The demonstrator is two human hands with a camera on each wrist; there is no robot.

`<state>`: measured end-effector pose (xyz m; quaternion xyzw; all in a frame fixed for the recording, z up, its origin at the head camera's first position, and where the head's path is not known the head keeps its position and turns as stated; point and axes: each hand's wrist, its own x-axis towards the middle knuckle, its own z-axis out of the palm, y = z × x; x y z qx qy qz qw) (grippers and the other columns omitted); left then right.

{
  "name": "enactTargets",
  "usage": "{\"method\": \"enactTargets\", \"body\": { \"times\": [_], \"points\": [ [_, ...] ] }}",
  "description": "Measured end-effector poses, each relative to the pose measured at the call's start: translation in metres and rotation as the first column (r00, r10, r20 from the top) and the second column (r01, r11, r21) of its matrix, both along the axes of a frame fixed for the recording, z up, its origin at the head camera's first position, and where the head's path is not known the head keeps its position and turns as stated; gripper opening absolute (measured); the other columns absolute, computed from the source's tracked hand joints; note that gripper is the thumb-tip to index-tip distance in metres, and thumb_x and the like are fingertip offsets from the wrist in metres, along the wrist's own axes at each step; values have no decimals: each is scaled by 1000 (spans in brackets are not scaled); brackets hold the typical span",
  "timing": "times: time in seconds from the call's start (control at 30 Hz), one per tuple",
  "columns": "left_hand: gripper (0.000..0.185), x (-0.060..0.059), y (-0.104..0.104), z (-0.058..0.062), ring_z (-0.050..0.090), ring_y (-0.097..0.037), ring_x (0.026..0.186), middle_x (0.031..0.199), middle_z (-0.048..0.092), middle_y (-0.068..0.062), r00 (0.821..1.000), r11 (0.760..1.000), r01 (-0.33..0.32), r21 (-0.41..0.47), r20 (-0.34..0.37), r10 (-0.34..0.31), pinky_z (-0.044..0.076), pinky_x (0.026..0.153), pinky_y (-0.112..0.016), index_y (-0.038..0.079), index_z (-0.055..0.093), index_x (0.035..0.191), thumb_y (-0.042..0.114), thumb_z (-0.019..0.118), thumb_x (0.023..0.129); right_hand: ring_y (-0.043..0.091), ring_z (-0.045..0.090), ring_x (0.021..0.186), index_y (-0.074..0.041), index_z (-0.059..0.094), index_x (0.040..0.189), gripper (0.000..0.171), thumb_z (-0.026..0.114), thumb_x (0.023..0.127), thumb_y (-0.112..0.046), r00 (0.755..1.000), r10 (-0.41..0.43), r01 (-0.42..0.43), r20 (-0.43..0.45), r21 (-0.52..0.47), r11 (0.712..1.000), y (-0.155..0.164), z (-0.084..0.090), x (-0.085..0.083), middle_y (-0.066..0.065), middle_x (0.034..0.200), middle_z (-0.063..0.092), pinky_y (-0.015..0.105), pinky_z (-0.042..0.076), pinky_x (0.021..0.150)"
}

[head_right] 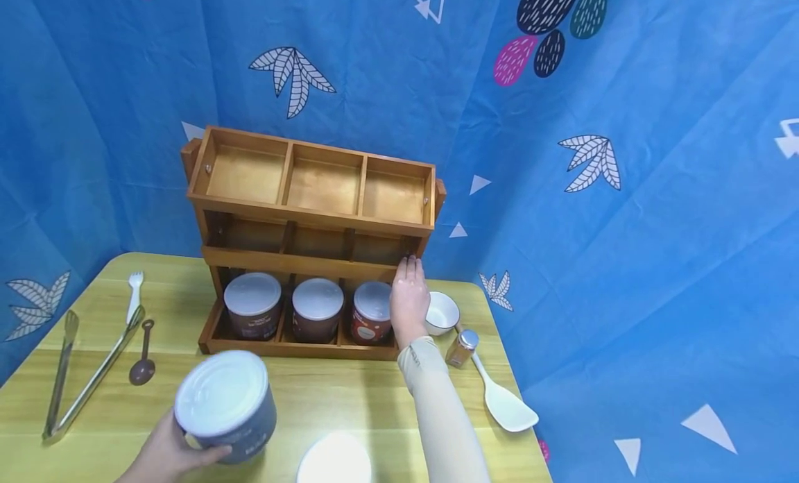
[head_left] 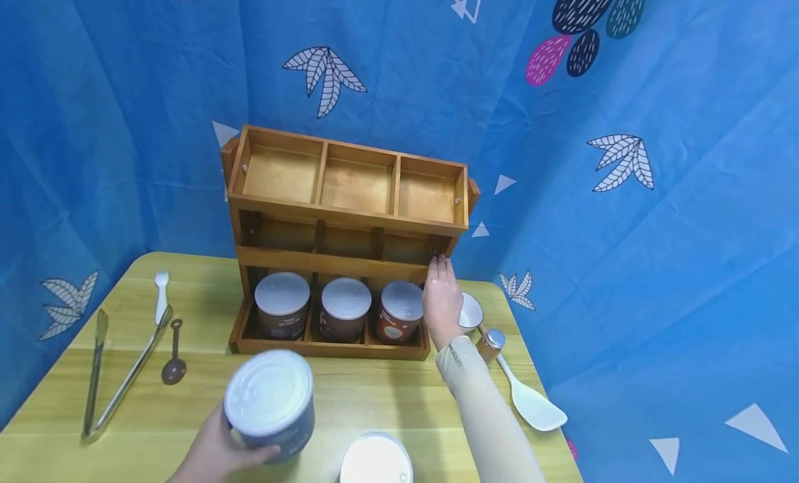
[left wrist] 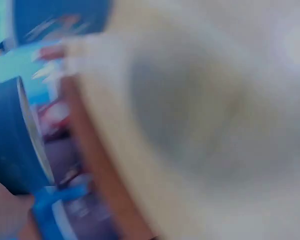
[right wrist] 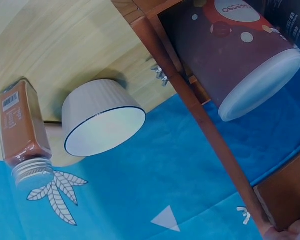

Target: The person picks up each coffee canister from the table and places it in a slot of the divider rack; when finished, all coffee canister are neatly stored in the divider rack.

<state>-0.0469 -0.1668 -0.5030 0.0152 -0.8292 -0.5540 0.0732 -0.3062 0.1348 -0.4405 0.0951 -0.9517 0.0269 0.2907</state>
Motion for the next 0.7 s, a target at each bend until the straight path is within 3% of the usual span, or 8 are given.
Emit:
{"method": "enactTargets", "body": {
  "times": [0.03, 0.07, 0.13, 0.33, 0.47, 0.57, 0.7],
  "points": [
    [105, -3, -2, 6, 45, 18, 111, 133, 56, -13, 1000, 1000, -4, -9, -20, 4, 53, 98, -30, 5, 36, 145, 13, 93, 58, 30, 57, 129, 0, 59, 132, 43, 65, 89, -3, 1000, -2, 2, 4, 0, 1000, 0, 0, 0, 17, 136, 61, 40, 55, 97],
    [105, -8, -6, 17, 45, 19, 111, 132, 56, -14, 995, 999, -20, -39, -95, 16, 53, 93, -22, 4, 35, 146, 10, 93, 58, 30, 57, 130, 0, 59, 132, 44, 65, 89, -3, 1000, -5, 5, 9, 0, 1000, 0, 0, 0, 17, 137, 61, 40, 55, 98],
    [106, -21, -14, 41, 43, 20, 111, 134, 52, -17, 984, 997, -39, -60, -173, 28, 48, 89, -11, 3, 32, 148, 8, 92, 60, 30, 56, 130, 0, 58, 133, 45, 65, 89, -3, 1000, -10, 10, 21, -3, 1000, -1, 0, 0, 17, 137, 60, 41, 55, 97],
    [104, -62, -36, 112, 42, 16, 113, 140, 48, -21, 963, 995, -44, -92, -268, 18, 43, 88, -5, 8, 27, 152, 7, 88, 68, 30, 55, 131, 0, 58, 133, 46, 66, 88, -4, 999, -15, 16, 31, -13, 1000, 1, -1, -3, 17, 138, 60, 41, 55, 97],
    [100, -92, -45, 154, 47, 0, 120, 144, 46, -17, 956, 994, -52, -97, -293, 21, 49, 102, -34, 18, 27, 153, 9, 86, 72, 30, 55, 131, 1, 58, 132, 45, 64, 88, -2, 1000, -14, 14, 9, -20, 1000, 4, -2, -6, 18, 137, 60, 40, 54, 99],
    [98, -115, -51, 180, 47, -21, 129, 147, 44, -16, 950, 993, -82, -81, -307, 53, 42, 105, -60, 23, 26, 153, 13, 85, 74, 31, 57, 129, 2, 59, 131, 42, 63, 89, -2, 1000, -6, 6, -17, -19, 1000, 4, -3, -8, 19, 135, 61, 40, 53, 101],
    [98, -137, -58, 209, 41, -33, 136, 152, 39, -14, 943, 988, -139, -67, -314, 111, 37, 109, -62, 26, 23, 154, 21, 84, 77, 31, 59, 126, 3, 61, 128, 37, 61, 91, 0, 999, 18, -18, -47, -2, 1000, 1, -7, -7, 19, 132, 64, 39, 54, 101]
  ]
}}
